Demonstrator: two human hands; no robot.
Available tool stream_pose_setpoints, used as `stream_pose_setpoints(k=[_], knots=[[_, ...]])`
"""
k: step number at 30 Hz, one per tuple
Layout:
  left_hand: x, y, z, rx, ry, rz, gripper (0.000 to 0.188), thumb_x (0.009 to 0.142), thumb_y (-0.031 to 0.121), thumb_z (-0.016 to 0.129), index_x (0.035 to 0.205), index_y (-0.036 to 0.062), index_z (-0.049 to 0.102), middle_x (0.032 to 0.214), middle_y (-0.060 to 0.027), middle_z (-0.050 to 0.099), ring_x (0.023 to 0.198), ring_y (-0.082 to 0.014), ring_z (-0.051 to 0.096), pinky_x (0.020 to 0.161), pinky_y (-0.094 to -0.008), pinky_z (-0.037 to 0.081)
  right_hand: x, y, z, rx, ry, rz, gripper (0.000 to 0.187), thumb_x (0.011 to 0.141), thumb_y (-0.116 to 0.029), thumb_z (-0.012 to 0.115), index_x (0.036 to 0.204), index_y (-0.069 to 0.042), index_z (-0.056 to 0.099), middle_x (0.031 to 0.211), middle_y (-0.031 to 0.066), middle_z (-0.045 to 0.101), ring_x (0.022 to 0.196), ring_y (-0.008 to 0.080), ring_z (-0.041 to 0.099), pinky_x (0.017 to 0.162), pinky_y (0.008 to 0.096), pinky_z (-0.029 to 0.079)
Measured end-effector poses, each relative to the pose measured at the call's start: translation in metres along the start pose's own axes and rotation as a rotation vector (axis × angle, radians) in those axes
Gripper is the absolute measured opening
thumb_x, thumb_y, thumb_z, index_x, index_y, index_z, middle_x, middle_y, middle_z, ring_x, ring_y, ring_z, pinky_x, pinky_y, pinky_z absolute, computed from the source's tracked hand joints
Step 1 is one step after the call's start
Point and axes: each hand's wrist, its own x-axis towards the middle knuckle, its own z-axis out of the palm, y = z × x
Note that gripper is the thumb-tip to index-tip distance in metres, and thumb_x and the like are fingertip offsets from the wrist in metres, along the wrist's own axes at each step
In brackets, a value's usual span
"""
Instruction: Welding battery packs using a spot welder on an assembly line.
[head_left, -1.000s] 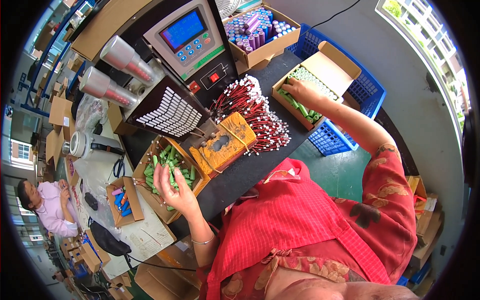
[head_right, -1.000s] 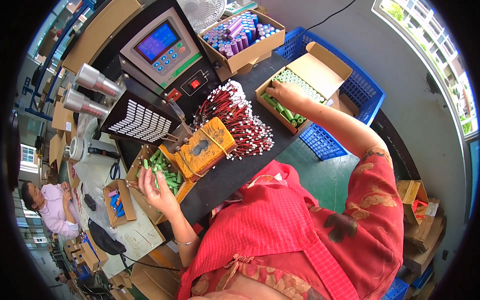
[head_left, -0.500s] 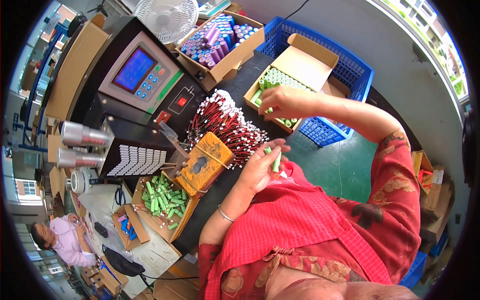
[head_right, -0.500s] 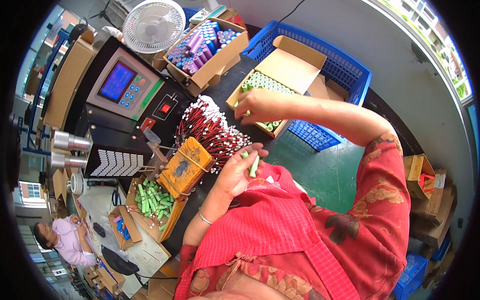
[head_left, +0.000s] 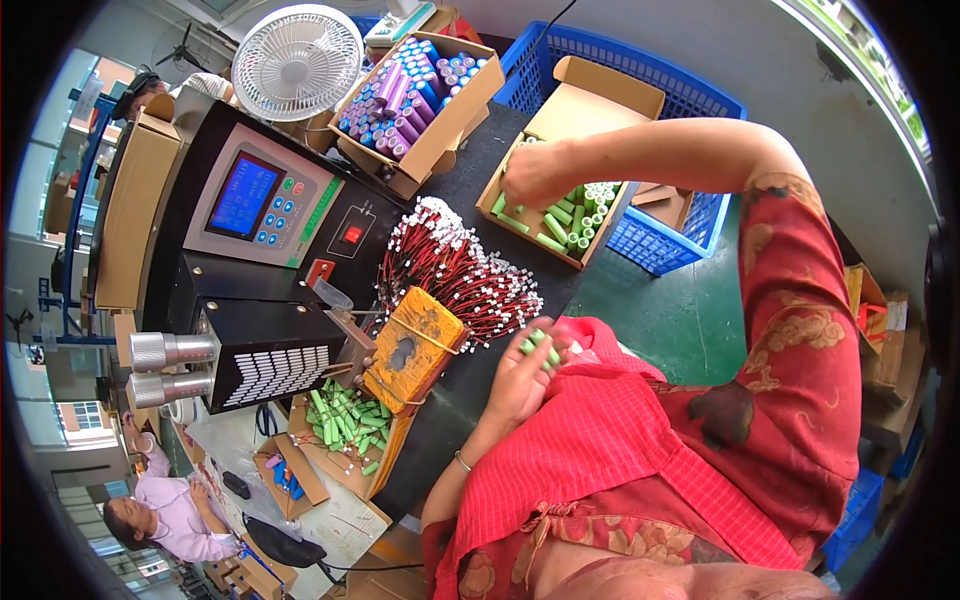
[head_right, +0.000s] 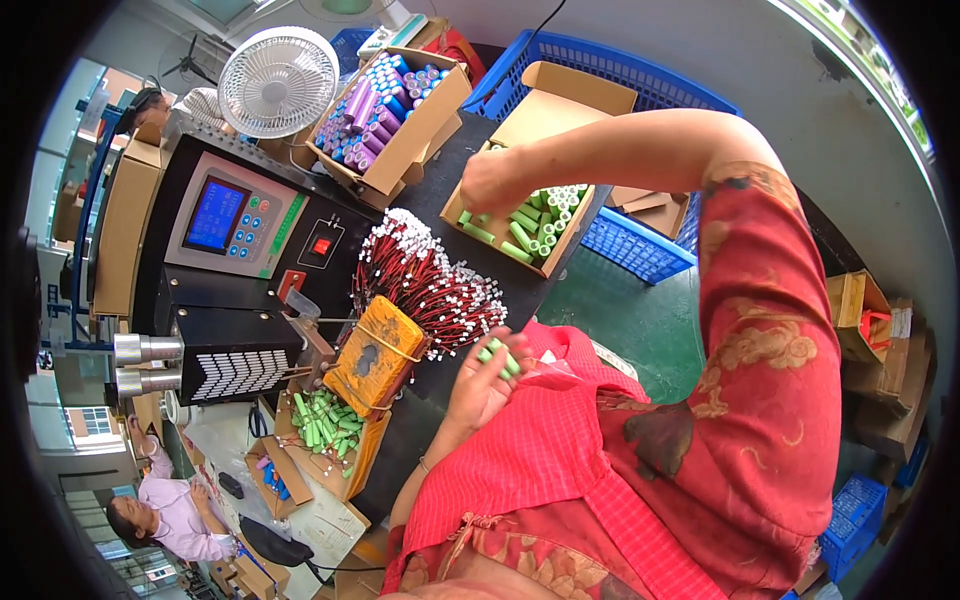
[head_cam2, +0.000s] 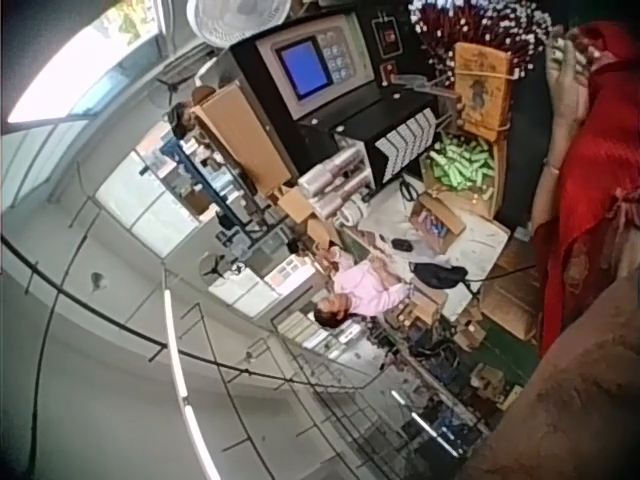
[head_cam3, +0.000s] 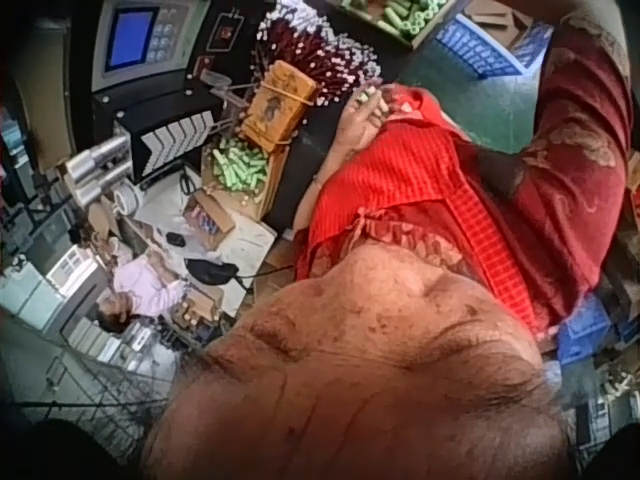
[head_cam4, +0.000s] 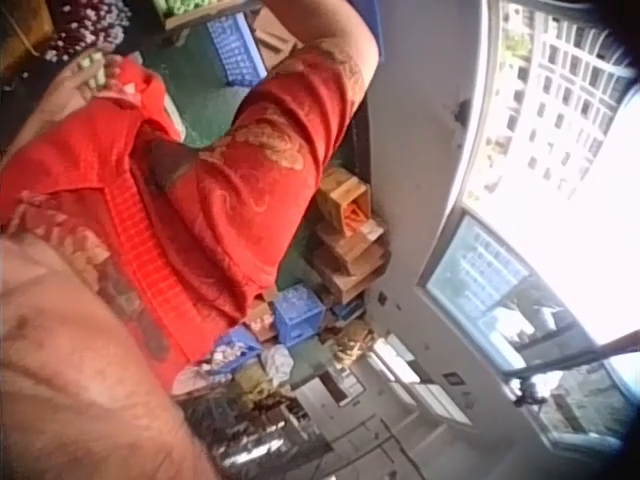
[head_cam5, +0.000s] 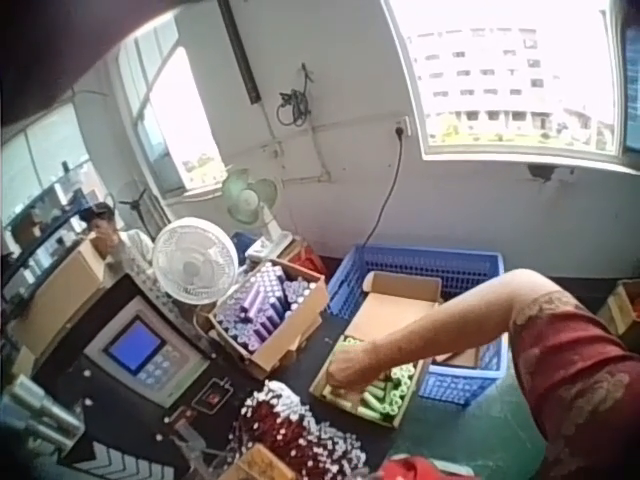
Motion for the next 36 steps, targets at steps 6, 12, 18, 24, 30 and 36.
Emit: stream_pose_setpoints(k=[6,12,18,24,30,36], knots=[[0.023,0.016,0.018,-0.176,-0.047,0.148,0.037,0.086,0.007,0.055,0.121,0.0087,0.044,0.125,-0.0092,0.047,0.117,-0.0248,0.045,0.093,-0.0382,0.044,-0.027,-0.078,-0.047,1.105,-0.031,0.406,0.028,0.071,-0.028,0.067,0.081,-0.001,0.066,0.065,0.0085,0.063,0.055,0.0147,0.059,0.051,0.0289,0.047],[0.015,-0.002,0.019,-0.087,-0.035,-0.204,0.032,0.082,-0.001,0.058,0.111,0.0083,0.047,0.100,-0.0088,0.055,0.082,-0.0149,0.057,0.067,-0.0227,0.048,-0.004,-0.054,-0.008,0.576,0.156,0.650,0.019,0.075,-0.017,0.055,0.068,-0.001,0.062,0.064,0.0170,0.060,0.060,0.0343,0.059,0.059,0.0390,0.050],[0.005,-0.005,0.008,-0.012,-0.013,-0.188,0.026,0.085,0.004,0.057,0.109,0.0079,0.047,0.090,-0.0054,0.056,0.082,-0.0159,0.057,0.073,-0.0284,0.049,0.025,-0.034,0.014,0.390,-0.158,0.676,0.018,0.062,-0.012,0.062,0.074,0.000,0.065,0.072,0.0173,0.063,0.070,0.0320,0.063,0.063,0.0381,0.051],[-0.001,-0.009,-0.014,-0.384,0.000,-0.074,0.022,0.092,0.024,0.045,0.110,0.0104,0.048,0.101,-0.0097,0.056,0.097,-0.0253,0.057,0.086,-0.0422,0.049,-0.019,-0.075,-0.030,0.620,0.407,0.192,0.017,0.067,-0.012,0.060,0.079,-0.002,0.054,0.074,0.0140,0.054,0.073,0.0324,0.057,0.064,0.0415,0.048],[-0.014,-0.007,-0.019,-0.492,-0.050,-0.199,0.028,0.093,0.029,0.043,0.116,0.0118,0.045,0.108,-0.0138,0.055,0.101,-0.0284,0.056,0.077,-0.0364,0.053,-0.009,-0.127,-0.041,0.912,0.354,-0.143,0.020,0.076,-0.008,0.062,0.093,0.001,0.057,0.086,0.0148,0.058,0.077,0.0308,0.057,0.068,0.0375,0.048],[-0.030,-0.010,-0.012,-0.152,-0.094,-0.101,0.034,0.088,0.007,0.052,0.119,0.0115,0.038,0.107,-0.0107,0.053,0.101,-0.0219,0.056,0.079,-0.0306,0.051,0.045,-0.093,0.001,0.599,0.351,0.481,0.025,0.077,-0.025,0.060,0.077,0.000,0.058,0.072,0.0170,0.059,0.069,0.0346,0.059,0.065,0.0424,0.048]])
